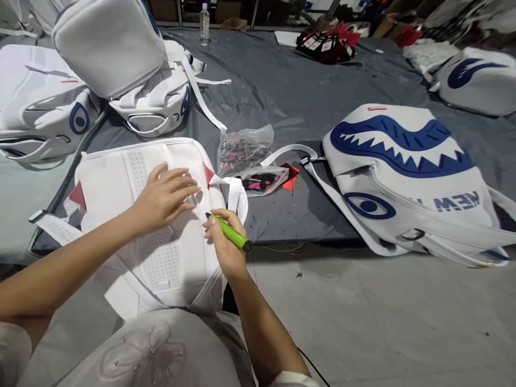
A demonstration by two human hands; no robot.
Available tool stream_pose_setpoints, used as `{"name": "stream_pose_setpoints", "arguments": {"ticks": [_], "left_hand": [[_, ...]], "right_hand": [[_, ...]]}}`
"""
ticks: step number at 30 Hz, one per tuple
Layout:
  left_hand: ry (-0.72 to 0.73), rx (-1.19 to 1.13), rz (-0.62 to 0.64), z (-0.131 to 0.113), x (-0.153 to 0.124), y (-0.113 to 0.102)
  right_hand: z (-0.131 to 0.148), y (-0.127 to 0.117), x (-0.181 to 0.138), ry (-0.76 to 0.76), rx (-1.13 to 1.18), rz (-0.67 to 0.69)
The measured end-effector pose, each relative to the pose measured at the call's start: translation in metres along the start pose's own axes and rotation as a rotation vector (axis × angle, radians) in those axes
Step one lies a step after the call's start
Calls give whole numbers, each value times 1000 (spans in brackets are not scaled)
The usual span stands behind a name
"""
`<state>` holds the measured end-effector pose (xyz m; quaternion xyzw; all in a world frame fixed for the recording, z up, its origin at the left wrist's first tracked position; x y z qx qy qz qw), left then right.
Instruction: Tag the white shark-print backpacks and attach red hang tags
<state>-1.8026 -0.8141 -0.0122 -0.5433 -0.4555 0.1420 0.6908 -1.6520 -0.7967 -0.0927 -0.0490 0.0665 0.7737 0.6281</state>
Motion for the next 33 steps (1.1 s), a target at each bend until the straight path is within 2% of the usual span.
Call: {"name": "stream_pose_setpoints", "arguments": {"ticks": [2,4,10,13,19,23,28,33], "left_hand": [[41,62,36,8,4,13],[25,66,1,11,2,21],[-6,96,-370,-2,-25,14],[25,82,-443,-5,-32,15],[-35,-16,-378,7,-34,27],[-62,0,-372,10,-37,30],[-146,-17,-274,19,-39,41],[-154,-74,-300,21,-39,41]], "right_hand": [[-6,-3,6,37,1,-88],[-12,-4,10,42,18,-172],[-13,6,7,-66,9,-251],[-10,11,3,-114,-45,-248],[-7,15,2,-146,-112,-252],[-4,20,2,-169,-147,-211],[-10,22,3,-106,-117,-178],[-9,23,6,-74,-122,-152]]}}
Point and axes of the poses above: each hand's wrist, its own x-axis towards the middle knuckle, its own y-axis out of the palm, z = x × y, the point moved 9 cm from there along x, towards the middle knuckle, and after that the axes turned 11 degrees about y, right-handed, at the moved point
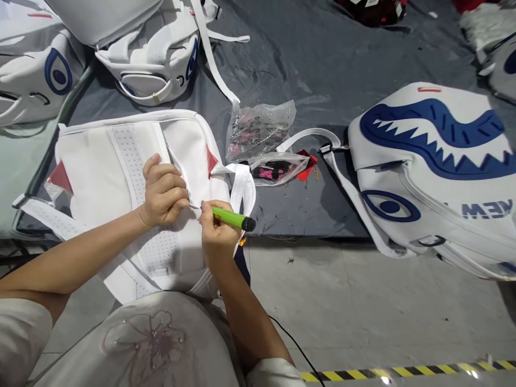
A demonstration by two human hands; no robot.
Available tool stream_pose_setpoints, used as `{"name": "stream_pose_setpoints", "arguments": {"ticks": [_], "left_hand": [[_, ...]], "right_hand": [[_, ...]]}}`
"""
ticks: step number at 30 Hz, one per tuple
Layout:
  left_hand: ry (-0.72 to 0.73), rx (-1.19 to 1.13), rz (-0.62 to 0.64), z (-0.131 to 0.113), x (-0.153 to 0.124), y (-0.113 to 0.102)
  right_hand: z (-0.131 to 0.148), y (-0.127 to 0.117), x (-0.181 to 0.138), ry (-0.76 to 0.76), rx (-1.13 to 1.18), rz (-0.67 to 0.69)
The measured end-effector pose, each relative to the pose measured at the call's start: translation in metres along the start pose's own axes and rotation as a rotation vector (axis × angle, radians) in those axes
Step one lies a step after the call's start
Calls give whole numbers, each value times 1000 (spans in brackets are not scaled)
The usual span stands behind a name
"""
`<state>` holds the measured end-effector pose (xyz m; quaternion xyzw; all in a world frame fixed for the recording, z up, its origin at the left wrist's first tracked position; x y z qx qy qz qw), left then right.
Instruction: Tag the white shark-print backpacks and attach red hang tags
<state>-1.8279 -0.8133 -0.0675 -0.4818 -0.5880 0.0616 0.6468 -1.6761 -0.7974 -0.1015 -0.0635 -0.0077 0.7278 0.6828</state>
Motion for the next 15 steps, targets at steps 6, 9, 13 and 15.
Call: {"name": "stream_pose_setpoints", "arguments": {"ticks": [6,9,13,15], "left_hand": [[-54,-91,12,6,-1,4],[-89,-166,14,10,-2,7],[-74,-164,-11,10,0,4],[-61,-143,-16,9,0,4]], "right_hand": [[3,0,1,2,-5,-7],[1,3,0,4,-13,15],[-2,2,0,14,1,11],[-2,3,0,7,4,36]]}}
Point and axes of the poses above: each hand's wrist, its own x-axis towards the middle knuckle, its own y-axis out of the palm, z = x × y, the point moved 9 cm from there along x, towards the middle knuckle, and after that the axes turned 11 degrees about y, right-handed, at the moved point
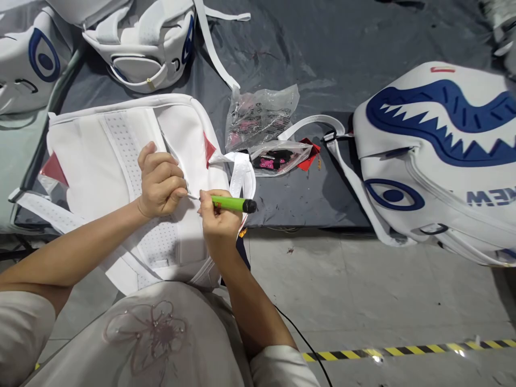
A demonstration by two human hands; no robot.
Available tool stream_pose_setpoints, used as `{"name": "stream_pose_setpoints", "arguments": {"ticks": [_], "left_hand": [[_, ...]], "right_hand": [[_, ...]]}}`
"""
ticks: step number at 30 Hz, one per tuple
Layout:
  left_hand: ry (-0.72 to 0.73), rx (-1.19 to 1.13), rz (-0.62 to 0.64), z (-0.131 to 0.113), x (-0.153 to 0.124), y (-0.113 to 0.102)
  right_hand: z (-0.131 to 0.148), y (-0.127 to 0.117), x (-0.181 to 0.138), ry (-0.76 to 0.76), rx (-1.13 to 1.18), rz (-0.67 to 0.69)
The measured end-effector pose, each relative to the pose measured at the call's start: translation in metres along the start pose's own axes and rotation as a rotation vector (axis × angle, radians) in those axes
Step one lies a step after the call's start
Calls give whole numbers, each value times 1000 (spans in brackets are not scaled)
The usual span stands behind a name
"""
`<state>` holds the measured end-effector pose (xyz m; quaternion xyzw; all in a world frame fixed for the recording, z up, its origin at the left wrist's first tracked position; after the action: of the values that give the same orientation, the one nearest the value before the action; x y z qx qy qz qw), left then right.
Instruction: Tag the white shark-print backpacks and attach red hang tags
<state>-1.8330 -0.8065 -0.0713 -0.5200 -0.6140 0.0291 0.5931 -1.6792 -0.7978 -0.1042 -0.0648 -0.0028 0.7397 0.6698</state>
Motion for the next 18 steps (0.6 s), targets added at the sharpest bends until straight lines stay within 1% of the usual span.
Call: {"name": "stream_pose_setpoints", "arguments": {"ticks": [4,6,7,8,9,11,12,13,14,15,16,18], "left_hand": [[83,55,-42,-10,-1,-3],[106,124,-29,-15,3,-7],[110,167,3,-15,8,-8],[124,204,69,-15,14,-7],[153,231,170,-14,22,-4],[249,266,419,-11,35,4],[303,283,534,-9,40,7],[348,306,623,-6,44,7],[372,337,678,-3,48,5],[376,374,700,-1,53,1],[364,411,703,-1,56,-5],[302,477,654,-7,64,-22]], "right_hand": [[0,1,0,-8,16,13],[0,3,2,1,23,34],[-1,3,4,3,27,39],[-1,3,6,5,24,44],[-1,3,7,10,13,49],[-4,-1,9,29,-4,52],[-6,-6,9,43,8,30],[-7,-14,7,50,39,-13],[-8,-21,4,46,80,-66],[-7,-28,0,30,118,-111],[-5,-32,-6,1,141,-141],[7,-32,-20,-96,128,-158]]}}
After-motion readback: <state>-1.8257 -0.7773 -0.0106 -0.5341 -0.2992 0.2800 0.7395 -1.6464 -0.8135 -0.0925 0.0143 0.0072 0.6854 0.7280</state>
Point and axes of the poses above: each hand's wrist, its own x-axis towards the middle knuckle, its own y-axis out of the palm, z = x × y, the point moved 9 cm from there along x, towards the middle knuckle, and after that the axes turned 11 degrees about y, right-handed, at the moved point
